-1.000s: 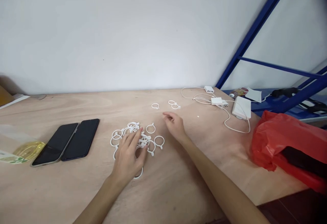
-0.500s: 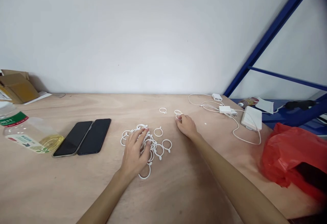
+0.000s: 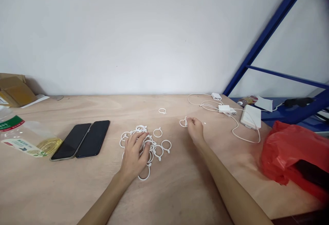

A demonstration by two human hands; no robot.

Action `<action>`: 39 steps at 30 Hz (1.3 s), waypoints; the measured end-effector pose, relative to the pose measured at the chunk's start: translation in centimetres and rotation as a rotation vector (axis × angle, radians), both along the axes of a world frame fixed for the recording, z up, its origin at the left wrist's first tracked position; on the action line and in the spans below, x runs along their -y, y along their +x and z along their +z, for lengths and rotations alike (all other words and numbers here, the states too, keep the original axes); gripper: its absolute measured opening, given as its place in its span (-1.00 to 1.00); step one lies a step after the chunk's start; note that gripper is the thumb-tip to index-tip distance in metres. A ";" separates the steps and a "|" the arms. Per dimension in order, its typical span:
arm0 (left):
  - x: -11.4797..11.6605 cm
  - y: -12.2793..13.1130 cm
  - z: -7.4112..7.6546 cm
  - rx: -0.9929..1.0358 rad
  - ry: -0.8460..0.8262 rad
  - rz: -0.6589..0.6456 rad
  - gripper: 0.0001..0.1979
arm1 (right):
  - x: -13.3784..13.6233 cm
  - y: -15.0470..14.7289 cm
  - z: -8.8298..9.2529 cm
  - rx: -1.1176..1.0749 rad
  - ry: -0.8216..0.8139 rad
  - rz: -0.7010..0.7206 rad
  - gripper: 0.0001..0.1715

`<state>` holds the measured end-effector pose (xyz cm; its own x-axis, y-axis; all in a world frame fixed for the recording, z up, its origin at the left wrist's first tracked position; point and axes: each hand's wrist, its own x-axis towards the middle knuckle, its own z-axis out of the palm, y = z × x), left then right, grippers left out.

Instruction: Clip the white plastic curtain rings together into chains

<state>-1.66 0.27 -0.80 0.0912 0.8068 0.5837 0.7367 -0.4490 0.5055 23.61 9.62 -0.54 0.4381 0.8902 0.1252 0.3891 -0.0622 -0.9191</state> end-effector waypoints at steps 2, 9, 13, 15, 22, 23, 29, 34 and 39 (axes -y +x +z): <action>0.0 0.0 0.0 -0.008 -0.002 -0.007 -0.71 | 0.0 0.4 0.4 -0.128 0.006 0.018 -0.67; 0.6 0.4 0.3 0.001 -0.001 -0.057 -0.75 | 2.4 -1.1 2.6 -0.853 0.018 0.444 -0.69; 1.0 0.7 0.6 0.060 -0.026 -0.096 -0.65 | 5.1 -5.2 3.2 -1.176 -0.143 0.689 -0.79; 1.2 0.8 0.7 0.112 -0.031 -0.111 -0.55 | 6.6 -7.4 3.2 -1.316 -0.249 0.818 -0.81; 1.6 0.9 1.2 0.299 -0.062 -0.139 -0.54 | 9.4 -10.6 2.6 -1.435 -0.473 0.968 -0.78; 1.6 0.8 1.2 0.320 -0.094 -0.131 -0.55 | 9.4 -10.6 2.5 -1.343 -0.463 0.957 -0.76; 1.8 0.2 1.1 0.313 -0.219 -0.168 -0.53 | 9.4 -10.5 2.8 -0.714 -0.127 0.678 -0.72; 1.8 0.5 1.4 0.205 -0.197 -0.254 -0.52 | 9.6 -10.3 3.7 -0.646 -0.015 0.719 -0.71; 1.8 0.7 1.7 0.141 -0.185 -0.242 -0.61 | 9.6 -10.5 3.6 -0.691 -0.002 0.775 -0.72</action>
